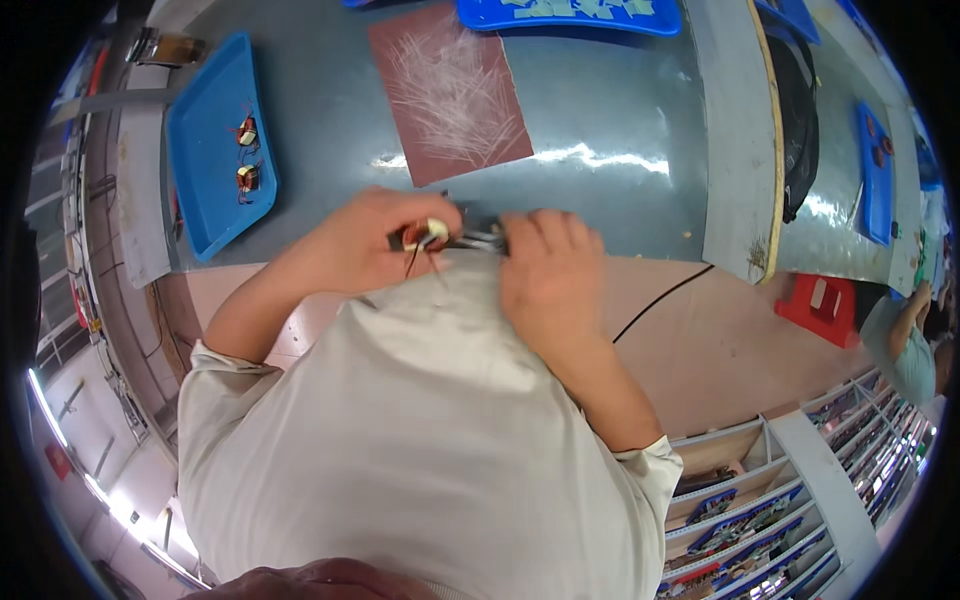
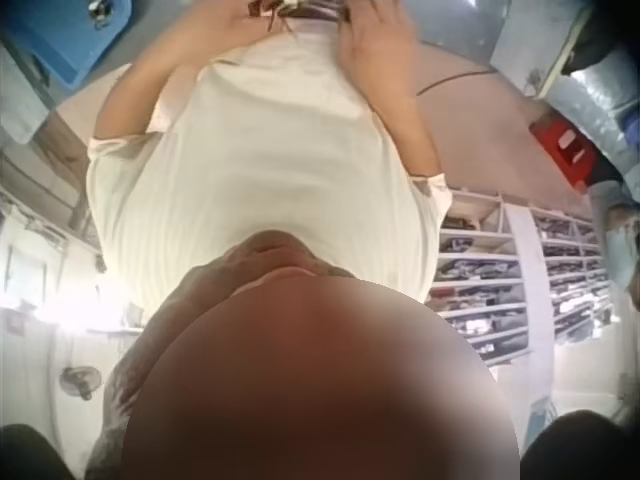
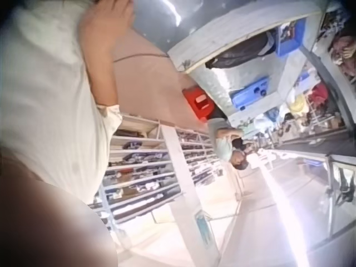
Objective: Assembling toroidal inductors by trimming wires and applying adhesive tape.
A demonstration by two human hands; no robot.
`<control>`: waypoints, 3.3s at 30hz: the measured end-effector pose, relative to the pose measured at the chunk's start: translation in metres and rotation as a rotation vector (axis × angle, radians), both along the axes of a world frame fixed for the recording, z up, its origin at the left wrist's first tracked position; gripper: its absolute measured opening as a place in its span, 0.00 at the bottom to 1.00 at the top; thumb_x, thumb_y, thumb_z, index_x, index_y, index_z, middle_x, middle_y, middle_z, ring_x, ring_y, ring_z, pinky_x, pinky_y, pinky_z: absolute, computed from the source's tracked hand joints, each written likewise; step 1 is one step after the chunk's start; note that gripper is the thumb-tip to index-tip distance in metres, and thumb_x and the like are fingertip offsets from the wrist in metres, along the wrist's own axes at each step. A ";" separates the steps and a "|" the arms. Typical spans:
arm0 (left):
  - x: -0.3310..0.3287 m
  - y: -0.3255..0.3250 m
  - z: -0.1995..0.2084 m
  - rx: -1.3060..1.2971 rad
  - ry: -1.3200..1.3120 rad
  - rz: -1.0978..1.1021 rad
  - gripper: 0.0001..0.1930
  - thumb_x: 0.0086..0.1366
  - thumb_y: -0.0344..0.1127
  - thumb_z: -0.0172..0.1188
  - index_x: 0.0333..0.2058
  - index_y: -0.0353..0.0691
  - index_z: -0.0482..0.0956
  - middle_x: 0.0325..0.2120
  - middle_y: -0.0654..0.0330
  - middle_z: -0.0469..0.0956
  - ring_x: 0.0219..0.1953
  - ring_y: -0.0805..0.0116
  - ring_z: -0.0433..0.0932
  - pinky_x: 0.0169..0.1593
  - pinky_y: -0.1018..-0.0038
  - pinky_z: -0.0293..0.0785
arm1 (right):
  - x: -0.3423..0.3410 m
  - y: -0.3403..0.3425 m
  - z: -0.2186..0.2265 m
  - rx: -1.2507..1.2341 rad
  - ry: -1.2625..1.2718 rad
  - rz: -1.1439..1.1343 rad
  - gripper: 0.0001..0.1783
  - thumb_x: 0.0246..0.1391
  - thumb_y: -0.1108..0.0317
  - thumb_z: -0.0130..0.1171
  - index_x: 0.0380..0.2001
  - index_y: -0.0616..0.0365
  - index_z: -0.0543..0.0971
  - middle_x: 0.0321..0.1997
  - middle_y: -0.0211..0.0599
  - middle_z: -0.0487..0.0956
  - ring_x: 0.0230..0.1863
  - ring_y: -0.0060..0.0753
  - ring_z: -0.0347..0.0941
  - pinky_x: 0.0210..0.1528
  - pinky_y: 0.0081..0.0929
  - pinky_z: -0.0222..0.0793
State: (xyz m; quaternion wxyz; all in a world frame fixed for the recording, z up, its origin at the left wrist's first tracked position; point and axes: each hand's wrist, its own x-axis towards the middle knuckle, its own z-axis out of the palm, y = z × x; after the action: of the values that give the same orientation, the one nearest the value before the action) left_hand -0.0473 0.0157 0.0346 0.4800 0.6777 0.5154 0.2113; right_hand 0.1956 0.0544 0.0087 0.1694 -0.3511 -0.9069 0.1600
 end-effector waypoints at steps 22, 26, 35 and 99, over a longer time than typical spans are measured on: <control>0.038 -0.005 -0.034 -0.289 -0.340 0.389 0.15 0.62 0.21 0.68 0.48 0.35 0.80 0.35 0.66 0.78 0.38 0.79 0.77 0.39 0.76 0.77 | 0.012 -0.011 -0.020 -0.056 0.029 -0.135 0.22 0.45 0.72 0.67 0.48 0.57 0.82 0.44 0.36 0.76 0.46 0.43 0.73 0.53 0.47 0.68; 0.023 -0.020 -0.014 -0.113 0.003 0.100 0.12 0.61 0.25 0.69 0.44 0.38 0.80 0.30 0.58 0.80 0.33 0.66 0.79 0.37 0.68 0.74 | 0.020 -0.021 -0.022 -0.211 0.093 -0.041 0.19 0.42 0.74 0.68 0.43 0.57 0.83 0.39 0.35 0.77 0.42 0.42 0.74 0.46 0.42 0.71; 0.001 -0.023 -0.009 0.021 0.108 -0.204 0.10 0.64 0.28 0.61 0.43 0.41 0.76 0.31 0.54 0.79 0.37 0.48 0.79 0.41 0.54 0.74 | 0.018 -0.021 -0.027 -0.527 0.246 -0.003 0.14 0.45 0.80 0.64 0.39 0.63 0.83 0.33 0.44 0.79 0.35 0.51 0.77 0.39 0.42 0.74; 0.041 0.001 -0.024 -0.588 -0.646 0.366 0.07 0.69 0.34 0.63 0.40 0.38 0.78 0.20 0.70 0.70 0.22 0.83 0.65 0.26 0.79 0.60 | 0.012 0.023 -0.026 0.007 0.096 -0.009 0.19 0.39 0.75 0.69 0.40 0.52 0.84 0.34 0.31 0.75 0.36 0.40 0.72 0.39 0.38 0.67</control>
State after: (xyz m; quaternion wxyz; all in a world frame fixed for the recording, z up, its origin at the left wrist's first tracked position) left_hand -0.0065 0.0171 0.0104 0.7423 0.3107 0.4887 0.3372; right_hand 0.2074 0.0777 -0.0177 0.2145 -0.3467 -0.8966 0.1728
